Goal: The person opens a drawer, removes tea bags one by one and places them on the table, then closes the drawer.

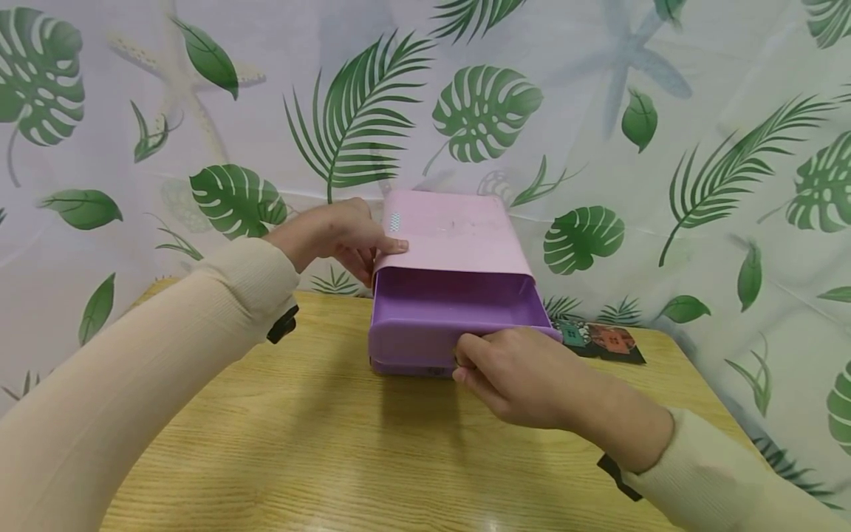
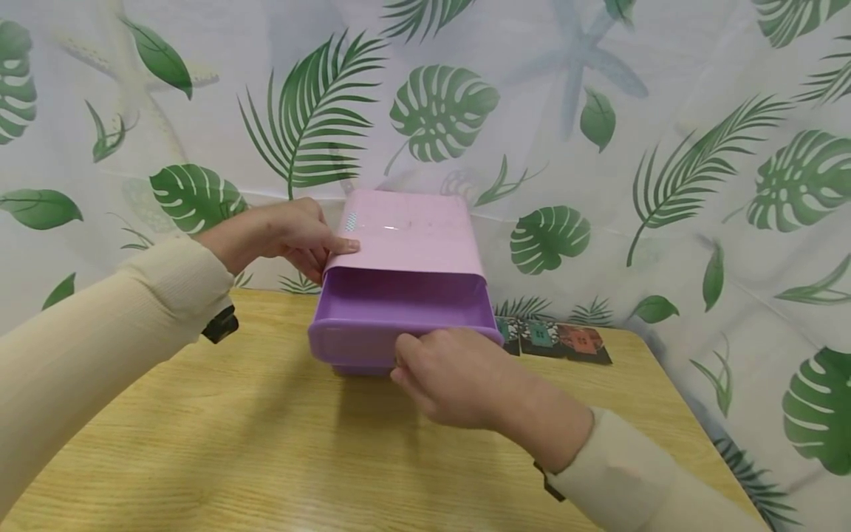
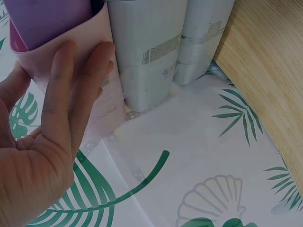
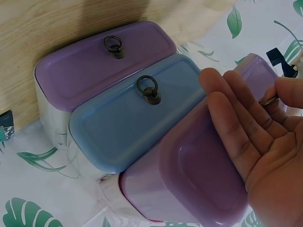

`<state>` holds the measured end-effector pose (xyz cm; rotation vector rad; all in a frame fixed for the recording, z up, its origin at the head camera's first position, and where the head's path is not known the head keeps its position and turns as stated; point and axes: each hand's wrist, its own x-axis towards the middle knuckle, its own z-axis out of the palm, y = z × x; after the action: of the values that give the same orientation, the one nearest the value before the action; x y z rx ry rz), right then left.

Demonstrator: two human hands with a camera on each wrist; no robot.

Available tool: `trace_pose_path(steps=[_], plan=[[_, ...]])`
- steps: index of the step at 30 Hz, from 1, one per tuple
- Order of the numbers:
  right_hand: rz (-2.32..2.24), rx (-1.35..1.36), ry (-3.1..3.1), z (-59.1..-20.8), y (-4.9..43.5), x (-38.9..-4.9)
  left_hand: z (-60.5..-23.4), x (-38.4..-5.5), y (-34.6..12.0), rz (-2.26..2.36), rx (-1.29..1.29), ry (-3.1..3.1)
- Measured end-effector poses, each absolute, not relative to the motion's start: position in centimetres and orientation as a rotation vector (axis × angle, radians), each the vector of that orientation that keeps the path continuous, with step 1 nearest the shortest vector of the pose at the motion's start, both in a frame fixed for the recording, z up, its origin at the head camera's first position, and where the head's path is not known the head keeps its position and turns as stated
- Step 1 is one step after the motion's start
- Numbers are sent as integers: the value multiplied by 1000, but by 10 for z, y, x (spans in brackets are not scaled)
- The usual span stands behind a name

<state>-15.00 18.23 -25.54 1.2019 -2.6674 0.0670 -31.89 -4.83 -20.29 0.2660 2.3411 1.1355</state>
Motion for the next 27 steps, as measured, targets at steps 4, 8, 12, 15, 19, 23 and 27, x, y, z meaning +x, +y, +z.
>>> trace_pose_path(steps=[4, 8, 12, 15, 19, 23, 27], plan=[[71, 1196, -2682, -255, 183, -152, -203, -320, -49, 1135, 273, 2337], [73, 1195, -2687, -256, 183, -154, -203, -319, -49, 1136, 272, 2341], [80, 1183, -2703, -255, 182, -157, -202, -318, -50, 1137, 270, 2344], [80, 1175, -2711, -255, 182, -159, -203, -319, -50, 1133, 280, 2344], [70, 1167, -2696, -256, 182, -163, -203, -319, -51, 1133, 283, 2341], [62, 1150, -2696, -255, 182, -168, -203, -320, -51, 1135, 279, 2341], [68, 1135, -2708, -255, 182, -171, -203, -320, -51, 1130, 276, 2346]])
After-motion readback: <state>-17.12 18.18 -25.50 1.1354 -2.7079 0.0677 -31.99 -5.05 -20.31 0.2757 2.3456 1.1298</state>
